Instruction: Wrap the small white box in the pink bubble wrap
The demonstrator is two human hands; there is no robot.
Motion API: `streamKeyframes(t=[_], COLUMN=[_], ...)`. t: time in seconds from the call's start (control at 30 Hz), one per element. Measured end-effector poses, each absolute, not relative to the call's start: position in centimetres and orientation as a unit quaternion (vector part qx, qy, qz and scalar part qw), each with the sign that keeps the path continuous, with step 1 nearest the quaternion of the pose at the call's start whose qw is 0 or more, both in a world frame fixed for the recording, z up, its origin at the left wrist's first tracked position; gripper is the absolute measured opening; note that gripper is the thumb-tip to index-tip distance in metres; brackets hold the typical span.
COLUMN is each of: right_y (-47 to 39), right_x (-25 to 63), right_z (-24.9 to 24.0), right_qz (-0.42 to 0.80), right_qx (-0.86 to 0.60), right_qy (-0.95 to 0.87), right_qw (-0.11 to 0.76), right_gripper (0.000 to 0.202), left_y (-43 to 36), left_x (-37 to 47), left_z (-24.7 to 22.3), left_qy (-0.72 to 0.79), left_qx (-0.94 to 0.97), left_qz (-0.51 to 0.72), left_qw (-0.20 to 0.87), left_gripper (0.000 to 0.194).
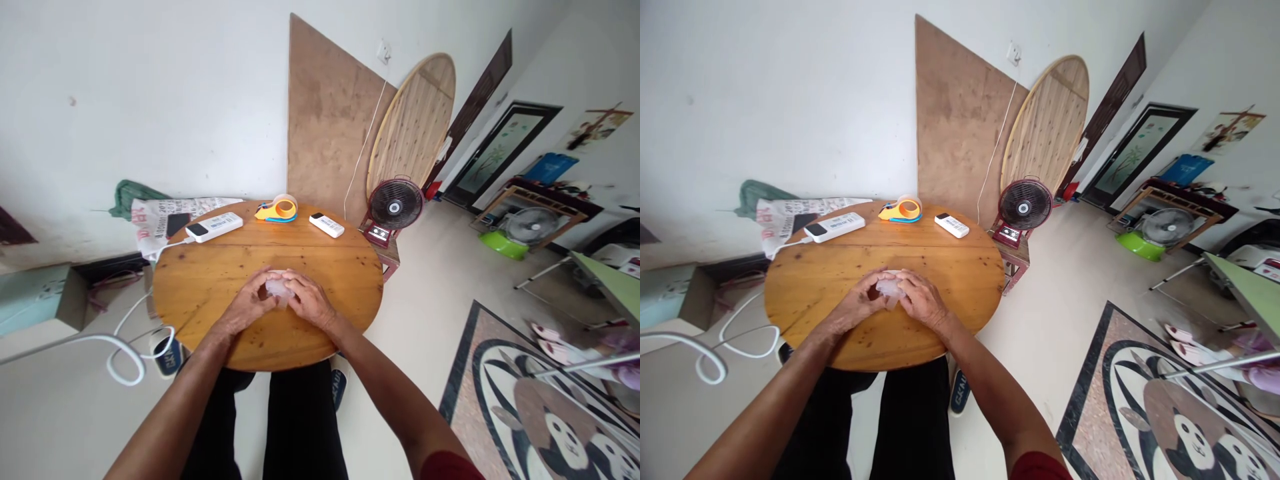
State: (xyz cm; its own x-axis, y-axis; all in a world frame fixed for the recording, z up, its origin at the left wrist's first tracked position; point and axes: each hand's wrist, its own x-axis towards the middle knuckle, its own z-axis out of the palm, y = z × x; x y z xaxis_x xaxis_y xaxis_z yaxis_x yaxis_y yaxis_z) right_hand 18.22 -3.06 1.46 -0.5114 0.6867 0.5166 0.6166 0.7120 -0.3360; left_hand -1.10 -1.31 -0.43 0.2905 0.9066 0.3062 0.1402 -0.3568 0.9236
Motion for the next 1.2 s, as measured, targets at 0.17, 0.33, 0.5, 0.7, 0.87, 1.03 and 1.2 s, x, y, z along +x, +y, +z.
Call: streamKeyframes(t=[0.17, 0.33, 0.5, 0.7, 0.87, 1.03, 1.2], right_y=[-2.9, -2.3, 0.3, 4.6, 5.0, 5.0, 4.2], right_x=[18.0, 18.0, 18.4, 18.8, 18.5, 18.6, 19.1], right_z=[1.4, 1.6, 3.0, 3.1, 1.8, 1.8, 2.9], right_qz=[0.06, 0.081, 0.173, 0.491, 0.538, 0.522, 0.521], right_qx=[-0.385, -0.391, -0.452, -0.512, -0.495, -0.5, -0.455], right_qy=[-0.859, -0.851, -0.804, -0.636, -0.575, -0.584, -0.613], right_qw=[0.331, 0.34, 0.345, 0.304, 0.368, 0.37, 0.382], right_gripper=[0.031, 0.033, 0.021, 0.005, 0.022, 0.023, 0.03], left_y=[-0.5, -0.2, 0.8, 2.5, 2.6, 2.4, 2.2], left_x=[0.0, 0.6, 1.0, 1.4, 1.3, 1.1, 1.3], left_z=[-1.1, -0.9, 0.2, 2.1, 2.1, 1.8, 2.0], left_qy=[0.422, 0.399, 0.421, 0.594, 0.459, 0.366, 0.363], left_qx=[0.69, 0.684, 0.617, 0.623, 0.578, 0.535, 0.503], left_qz=[0.459, 0.477, 0.483, 0.377, 0.425, 0.415, 0.441], left_qw=[0.367, 0.382, 0.457, 0.341, 0.524, 0.639, 0.648], left_gripper=[0.054, 0.044, 0.034, 0.035, 0.046, 0.059, 0.063])
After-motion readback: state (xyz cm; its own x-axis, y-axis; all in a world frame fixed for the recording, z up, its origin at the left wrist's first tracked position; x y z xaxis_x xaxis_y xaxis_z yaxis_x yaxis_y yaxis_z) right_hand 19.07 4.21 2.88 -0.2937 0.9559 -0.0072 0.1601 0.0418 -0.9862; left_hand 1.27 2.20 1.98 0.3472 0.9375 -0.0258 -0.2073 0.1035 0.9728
